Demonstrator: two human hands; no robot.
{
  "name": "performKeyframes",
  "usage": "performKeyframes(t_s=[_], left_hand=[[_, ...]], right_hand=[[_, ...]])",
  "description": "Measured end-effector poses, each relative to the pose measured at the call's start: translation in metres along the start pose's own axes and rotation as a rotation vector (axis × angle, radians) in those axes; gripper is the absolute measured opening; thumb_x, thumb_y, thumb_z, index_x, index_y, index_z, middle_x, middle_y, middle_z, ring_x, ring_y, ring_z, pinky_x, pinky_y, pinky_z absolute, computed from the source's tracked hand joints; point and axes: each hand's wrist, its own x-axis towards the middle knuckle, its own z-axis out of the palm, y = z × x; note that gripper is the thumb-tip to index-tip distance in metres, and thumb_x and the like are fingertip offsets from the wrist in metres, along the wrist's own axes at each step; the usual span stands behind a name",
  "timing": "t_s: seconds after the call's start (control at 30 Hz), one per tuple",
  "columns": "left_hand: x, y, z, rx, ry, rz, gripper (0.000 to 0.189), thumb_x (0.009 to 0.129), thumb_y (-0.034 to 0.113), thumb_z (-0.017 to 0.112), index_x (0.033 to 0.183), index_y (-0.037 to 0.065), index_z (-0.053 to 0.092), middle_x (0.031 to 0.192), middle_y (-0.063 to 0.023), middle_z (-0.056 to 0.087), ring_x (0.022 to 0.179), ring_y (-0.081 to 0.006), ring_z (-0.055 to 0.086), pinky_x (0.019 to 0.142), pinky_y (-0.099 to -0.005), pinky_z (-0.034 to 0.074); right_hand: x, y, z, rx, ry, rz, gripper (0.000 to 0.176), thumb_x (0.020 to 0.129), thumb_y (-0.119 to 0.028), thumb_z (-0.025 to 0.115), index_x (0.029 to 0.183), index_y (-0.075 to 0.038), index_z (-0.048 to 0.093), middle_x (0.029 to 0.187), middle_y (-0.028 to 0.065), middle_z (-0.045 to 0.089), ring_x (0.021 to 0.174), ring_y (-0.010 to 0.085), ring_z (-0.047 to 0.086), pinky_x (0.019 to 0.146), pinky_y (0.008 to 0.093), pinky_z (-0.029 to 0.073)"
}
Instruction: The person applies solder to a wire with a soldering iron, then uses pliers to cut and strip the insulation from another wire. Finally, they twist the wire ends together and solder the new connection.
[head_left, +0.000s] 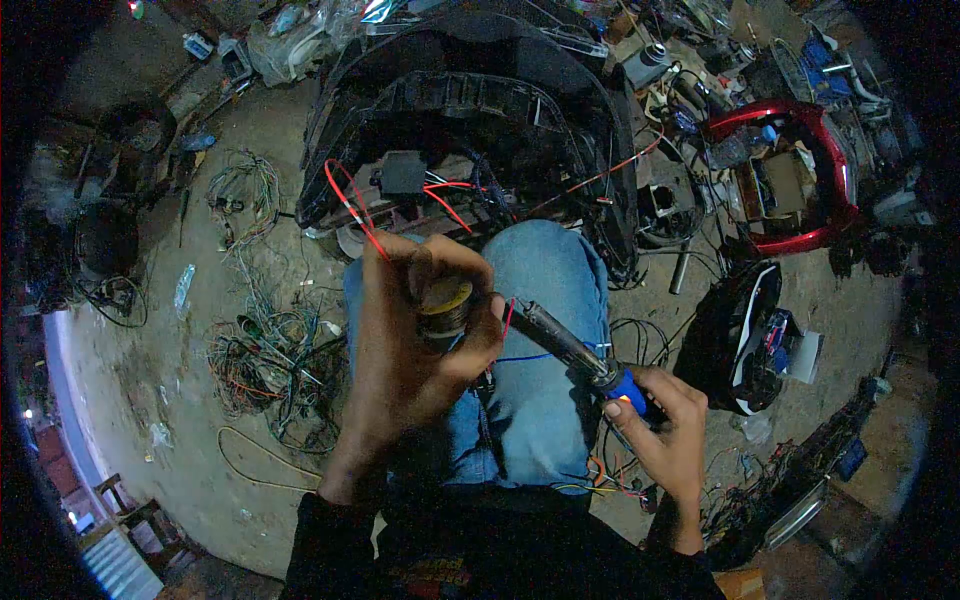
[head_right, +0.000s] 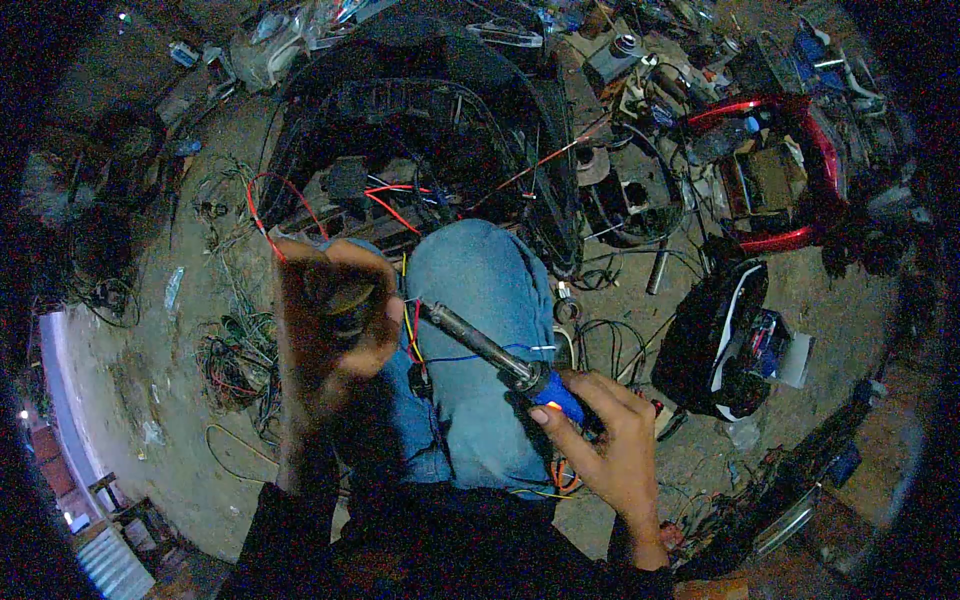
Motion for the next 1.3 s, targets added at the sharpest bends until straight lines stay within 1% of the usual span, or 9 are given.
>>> performKeyframes(t_s=[0.27, 0.37, 0.47, 0.57, 0.77, 0.87, 0.97, 1.07, 1.3], left_hand=[[0.001, -0.003, -0.001, 0.016, -0.012, -0.002, 0.053, 0.081, -0.003, 0.076, 0.109, 0.009, 0.034, 0.093, -0.0047, 0.058, 0.082, -0.0159, 0.056, 0.078, -0.0305, 0.046], [0.002, -0.003, -0.002, 0.087, -0.020, 0.046, 0.052, 0.081, -0.003, 0.076, 0.109, 0.010, 0.034, 0.091, -0.0040, 0.056, 0.081, -0.0151, 0.054, 0.077, -0.0305, 0.046], [0.001, 0.003, -0.003, -0.022, -0.029, -0.067, 0.053, 0.081, -0.003, 0.077, 0.110, 0.010, 0.034, 0.090, -0.0035, 0.056, 0.080, -0.0147, 0.054, 0.076, -0.0304, 0.046], [0.001, 0.000, -0.003, 0.059, -0.028, -0.016, 0.053, 0.081, -0.002, 0.077, 0.110, 0.009, 0.034, 0.089, -0.0032, 0.055, 0.080, -0.0143, 0.054, 0.076, -0.0296, 0.047], [0.003, 0.002, 0.000, 0.000, 0.008, 0.013, 0.051, 0.082, -0.002, 0.078, 0.109, 0.009, 0.036, 0.089, -0.0031, 0.056, 0.080, -0.0133, 0.054, 0.075, -0.0287, 0.047], [0.004, 0.004, -0.004, 0.113, -0.050, -0.004, 0.052, 0.082, -0.002, 0.077, 0.110, 0.009, 0.035, 0.090, -0.0031, 0.056, 0.080, -0.0135, 0.054, 0.076, -0.0290, 0.047], [0.002, -0.009, 0.002, 0.045, 0.009, 0.053, 0.053, 0.082, -0.003, 0.077, 0.111, 0.009, 0.035, 0.090, -0.0034, 0.056, 0.080, -0.0133, 0.054, 0.075, -0.0293, 0.048], [0.002, -0.004, 0.005, -0.027, 0.036, 0.021, 0.053, 0.081, -0.003, 0.077, 0.110, 0.009, 0.035, 0.090, -0.0038, 0.057, 0.079, -0.0135, 0.054, 0.075, -0.0297, 0.048], [0.003, -0.004, 0.002, 0.003, 0.009, 0.019, 0.053, 0.082, -0.002, 0.078, 0.111, 0.008, 0.035, 0.091, -0.0045, 0.058, 0.079, -0.0148, 0.054, 0.076, -0.0303, 0.047]], right_hand=[[0.001, -0.002, -0.001, -0.001, -0.002, -0.009, 0.035, 0.084, -0.023, 0.082, 0.103, 0.004, 0.071, 0.094, 0.0179, 0.072, 0.084, 0.0303, 0.071, 0.077, 0.0378, 0.054], [0.001, -0.002, 0.000, 0.009, 0.008, -0.004, 0.035, 0.084, -0.023, 0.082, 0.104, 0.004, 0.071, 0.094, 0.0181, 0.072, 0.084, 0.0303, 0.071, 0.077, 0.0375, 0.054], [0.001, -0.001, 0.000, 0.003, 0.006, -0.007, 0.035, 0.084, -0.022, 0.082, 0.105, 0.004, 0.071, 0.094, 0.0182, 0.073, 0.083, 0.0302, 0.071, 0.077, 0.0373, 0.055], [0.001, 0.000, 0.000, 0.002, 0.008, -0.020, 0.035, 0.084, -0.021, 0.082, 0.105, 0.005, 0.071, 0.094, 0.0182, 0.073, 0.083, 0.0300, 0.072, 0.077, 0.0372, 0.055], [0.001, 0.001, 0.001, 0.005, 0.015, -0.022, 0.035, 0.083, -0.021, 0.083, 0.104, 0.004, 0.071, 0.094, 0.0177, 0.073, 0.083, 0.0300, 0.072, 0.077, 0.0365, 0.056], [0.000, 0.000, 0.001, 0.011, 0.024, -0.013, 0.035, 0.083, -0.021, 0.083, 0.103, 0.004, 0.071, 0.094, 0.0175, 0.073, 0.083, 0.0298, 0.072, 0.077, 0.0366, 0.056], [0.001, 0.001, 0.001, 0.006, 0.020, -0.029, 0.035, 0.083, -0.021, 0.083, 0.104, 0.004, 0.071, 0.095, 0.0181, 0.073, 0.083, 0.0299, 0.072, 0.076, 0.0368, 0.056], [0.002, 0.000, 0.000, 0.003, 0.009, -0.031, 0.036, 0.083, -0.022, 0.083, 0.104, 0.005, 0.071, 0.095, 0.0190, 0.073, 0.084, 0.0304, 0.072, 0.076, 0.0370, 0.056], [0.001, 0.002, 0.001, 0.010, 0.024, -0.035, 0.037, 0.083, -0.022, 0.083, 0.105, 0.005, 0.071, 0.096, 0.0193, 0.073, 0.084, 0.0307, 0.072, 0.077, 0.0372, 0.056]])
